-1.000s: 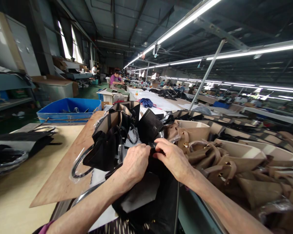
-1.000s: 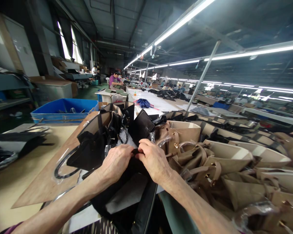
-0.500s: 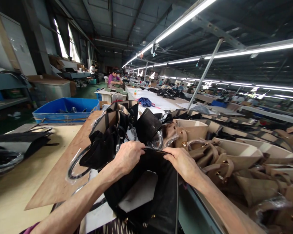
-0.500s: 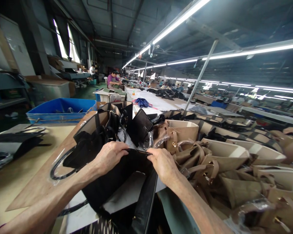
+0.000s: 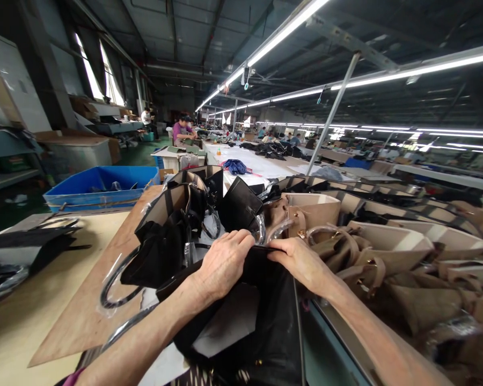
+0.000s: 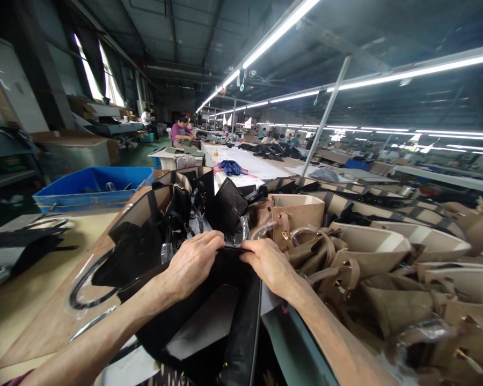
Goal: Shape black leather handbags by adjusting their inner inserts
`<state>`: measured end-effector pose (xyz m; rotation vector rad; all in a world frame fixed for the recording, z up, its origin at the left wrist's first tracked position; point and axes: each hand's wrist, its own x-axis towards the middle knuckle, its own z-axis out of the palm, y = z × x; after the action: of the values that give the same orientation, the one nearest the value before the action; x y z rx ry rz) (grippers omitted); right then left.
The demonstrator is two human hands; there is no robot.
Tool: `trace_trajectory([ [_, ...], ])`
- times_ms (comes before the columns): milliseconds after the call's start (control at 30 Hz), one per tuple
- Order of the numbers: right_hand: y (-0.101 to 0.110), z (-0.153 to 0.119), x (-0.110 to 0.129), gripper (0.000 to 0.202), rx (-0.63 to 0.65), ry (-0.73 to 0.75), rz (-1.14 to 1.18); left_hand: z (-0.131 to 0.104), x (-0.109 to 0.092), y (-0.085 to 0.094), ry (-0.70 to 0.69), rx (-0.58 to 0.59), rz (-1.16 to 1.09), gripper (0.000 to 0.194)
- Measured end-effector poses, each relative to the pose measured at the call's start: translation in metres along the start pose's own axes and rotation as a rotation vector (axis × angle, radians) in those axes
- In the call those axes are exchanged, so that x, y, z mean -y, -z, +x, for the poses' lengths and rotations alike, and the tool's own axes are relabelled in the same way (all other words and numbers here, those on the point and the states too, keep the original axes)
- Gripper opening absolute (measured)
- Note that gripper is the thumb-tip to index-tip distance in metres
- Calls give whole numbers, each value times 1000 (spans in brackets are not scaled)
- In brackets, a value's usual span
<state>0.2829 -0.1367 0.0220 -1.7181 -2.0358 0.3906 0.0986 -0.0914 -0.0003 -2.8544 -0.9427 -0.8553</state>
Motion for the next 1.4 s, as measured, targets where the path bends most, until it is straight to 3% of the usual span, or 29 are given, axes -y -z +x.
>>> trace_trajectory([
  [233,-3,-2,-1,19,-8,-21,54,0,3,-9,-127,-22,55,10],
  [367,-6,-7,1,35,-13,-31,134,3,-4,-15,-145,-49,57,11],
  [500,-6,-10,-1,39,2,-28,174,5,-10,-19,-143,-68,72,12],
  [733,-4,-9,-11,37,-6,-49,148,3,-9,-13,-254,-32,20,11],
  [1100,-2,-11,10,28,-29,-63,-195,9,-6,-14,-23,-69,-65,15],
  [1400,-7,-10,8,17,-96,-112,-231,13,-8,-16,36,-86,-68,12],
])
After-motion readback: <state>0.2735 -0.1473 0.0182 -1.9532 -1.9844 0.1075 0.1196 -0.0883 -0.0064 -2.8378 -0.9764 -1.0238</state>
